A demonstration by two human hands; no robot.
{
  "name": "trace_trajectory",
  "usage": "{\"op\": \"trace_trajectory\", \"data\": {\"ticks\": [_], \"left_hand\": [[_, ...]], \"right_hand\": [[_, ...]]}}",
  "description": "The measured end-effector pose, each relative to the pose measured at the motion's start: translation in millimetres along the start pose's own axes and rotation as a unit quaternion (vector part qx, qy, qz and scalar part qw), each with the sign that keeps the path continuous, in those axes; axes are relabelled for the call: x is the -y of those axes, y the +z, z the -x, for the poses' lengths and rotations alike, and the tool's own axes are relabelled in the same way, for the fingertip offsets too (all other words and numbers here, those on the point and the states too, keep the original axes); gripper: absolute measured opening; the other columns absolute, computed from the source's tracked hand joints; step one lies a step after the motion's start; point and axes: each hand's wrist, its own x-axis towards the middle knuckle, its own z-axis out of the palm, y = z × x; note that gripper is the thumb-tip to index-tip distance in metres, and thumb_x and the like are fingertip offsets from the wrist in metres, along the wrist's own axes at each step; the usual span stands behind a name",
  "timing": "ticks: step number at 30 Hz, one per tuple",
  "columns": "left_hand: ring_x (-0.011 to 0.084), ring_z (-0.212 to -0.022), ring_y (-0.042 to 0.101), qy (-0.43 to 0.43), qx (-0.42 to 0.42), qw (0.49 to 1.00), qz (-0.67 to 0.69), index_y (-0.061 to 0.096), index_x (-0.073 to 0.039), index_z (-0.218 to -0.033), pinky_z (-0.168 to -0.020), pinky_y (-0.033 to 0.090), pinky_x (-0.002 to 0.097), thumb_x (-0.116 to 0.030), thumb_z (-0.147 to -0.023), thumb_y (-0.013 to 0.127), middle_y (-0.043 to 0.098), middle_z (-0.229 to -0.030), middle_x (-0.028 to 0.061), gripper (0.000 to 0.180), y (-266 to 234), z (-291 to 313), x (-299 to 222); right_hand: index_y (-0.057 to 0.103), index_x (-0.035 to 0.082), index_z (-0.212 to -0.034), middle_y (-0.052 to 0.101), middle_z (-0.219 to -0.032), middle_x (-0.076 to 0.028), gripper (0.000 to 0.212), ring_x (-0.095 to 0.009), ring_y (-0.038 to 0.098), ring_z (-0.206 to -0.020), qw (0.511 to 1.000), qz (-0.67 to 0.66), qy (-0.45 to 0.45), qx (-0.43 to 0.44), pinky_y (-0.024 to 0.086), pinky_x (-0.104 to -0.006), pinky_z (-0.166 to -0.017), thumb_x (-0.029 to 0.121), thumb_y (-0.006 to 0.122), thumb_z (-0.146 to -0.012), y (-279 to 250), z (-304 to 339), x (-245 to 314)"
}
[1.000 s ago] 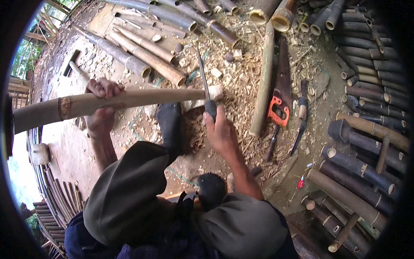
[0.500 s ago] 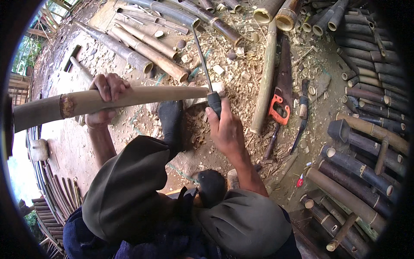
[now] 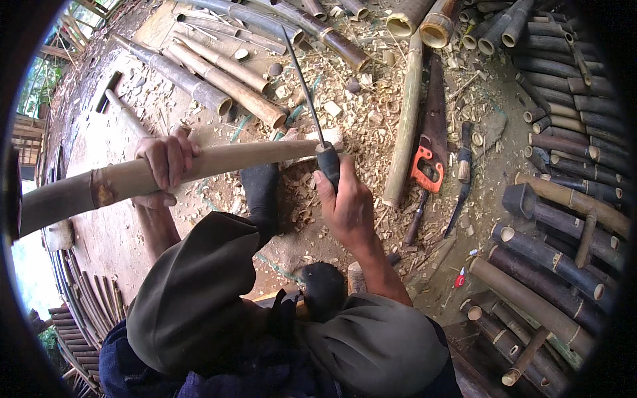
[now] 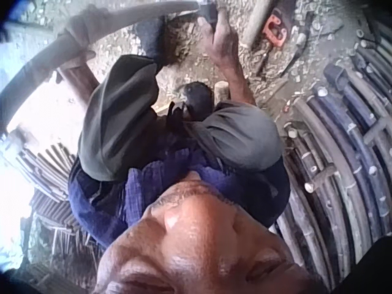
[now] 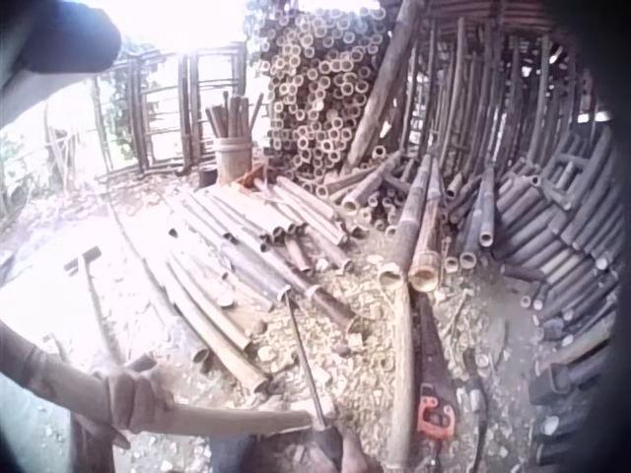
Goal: The person selects a bamboo pole and uses a hand saw to cut it into smaller sections. They then use a knife to split the bamboo lengthwise and a wooden mallet to drive the split further.
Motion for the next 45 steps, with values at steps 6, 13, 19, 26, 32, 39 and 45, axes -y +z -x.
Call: {"op": "trace_trajectory", "data": {"ticks": [6, 13, 19, 26, 32, 39, 45], "left_hand": [[0.0160, -0.080, 0.060, 0.013, 0.036, 0.998, 0.046, 0.063, -0.021, -0.071, -0.095, 0.048, 0.0385, -0.014, -0.057, 0.099, 0.066, -0.073, -0.0038, 0.039, 6, -8, 4], [0.0161, -0.069, 0.059, 0.006, -0.010, 0.999, 0.043, 0.058, -0.020, -0.054, -0.086, 0.048, 0.0363, -0.040, -0.101, 0.065, 0.061, -0.057, -0.0010, 0.052, 18, -4, -2], [0.0233, -0.110, 0.056, -0.034, -0.127, 0.987, 0.092, 0.059, -0.011, -0.103, -0.115, 0.037, 0.0430, -0.035, -0.071, 0.090, 0.060, -0.104, 0.0061, 0.050, 2, 3, 30], [0.0224, -0.110, 0.065, -0.083, -0.605, 0.792, 0.013, 0.057, -0.002, -0.127, -0.095, 0.054, 0.0399, -0.019, -0.095, 0.078, 0.067, -0.115, 0.0103, 0.043, -20, 32, 82], [0.0189, -0.070, 0.066, -0.123, -0.607, 0.785, 0.005, 0.053, -0.001, -0.118, -0.064, 0.060, 0.0324, -0.016, -0.089, 0.076, 0.064, -0.088, 0.0097, 0.040, 7, 25, 81], [0.0190, -0.067, 0.065, -0.255, -0.500, 0.824, 0.076, 0.048, 0.000, -0.124, -0.057, 0.057, 0.0339, -0.007, -0.090, 0.070, 0.064, -0.089, 0.0111, 0.041, 80, 0, 130], [0.0192, -0.074, 0.064, -0.335, -0.382, 0.860, 0.050, 0.047, 0.000, -0.129, -0.061, 0.058, 0.0356, -0.009, -0.097, 0.069, 0.063, -0.094, 0.0113, 0.041, 106, -32, 174]], "right_hand": [[0.052, 0.001, -0.123, 0.069, -0.087, -0.026, 0.042, -0.043, 0.072, -0.075, 0.954, 0.160, 0.213, 0.134, 0.056, -0.0521, -0.067, 0.037, 0.057, -0.104, 38, -2, -125], [0.050, 0.002, -0.115, 0.068, -0.076, -0.022, 0.030, -0.042, 0.072, -0.069, 0.997, 0.067, 0.034, 0.025, 0.054, -0.0501, -0.058, 0.026, 0.061, -0.102, 6, -2, -12], [0.049, 0.001, -0.107, 0.070, -0.081, -0.025, 0.030, -0.039, 0.073, -0.072, 0.938, 0.214, 0.197, 0.190, 0.056, -0.0538, -0.063, 0.029, 0.056, -0.102, 19, -10, -101], [0.049, 0.003, -0.138, 0.069, -0.115, -0.023, 0.049, -0.041, 0.071, -0.099, 0.924, 0.154, 0.328, -0.125, 0.055, -0.0504, -0.085, 0.028, 0.062, -0.098, -39, 35, -100], [0.050, -0.001, -0.132, 0.063, -0.121, -0.027, 0.058, -0.047, 0.063, -0.110, 0.788, 0.327, 0.405, -0.328, 0.049, -0.0541, -0.094, 0.034, 0.071, -0.091, -134, 125, -251], [0.050, 0.001, -0.136, 0.060, -0.125, -0.028, 0.064, -0.049, 0.060, -0.117, 0.714, 0.366, 0.515, -0.302, 0.047, -0.0563, -0.098, 0.041, 0.069, -0.090, -164, 188, -304], [0.042, 0.004, -0.150, 0.053, -0.132, -0.024, 0.071, -0.037, 0.055, -0.123, 0.879, 0.323, 0.227, -0.267, 0.046, -0.0476, -0.102, 0.035, 0.073, -0.094, -97, 136, -200]]}}
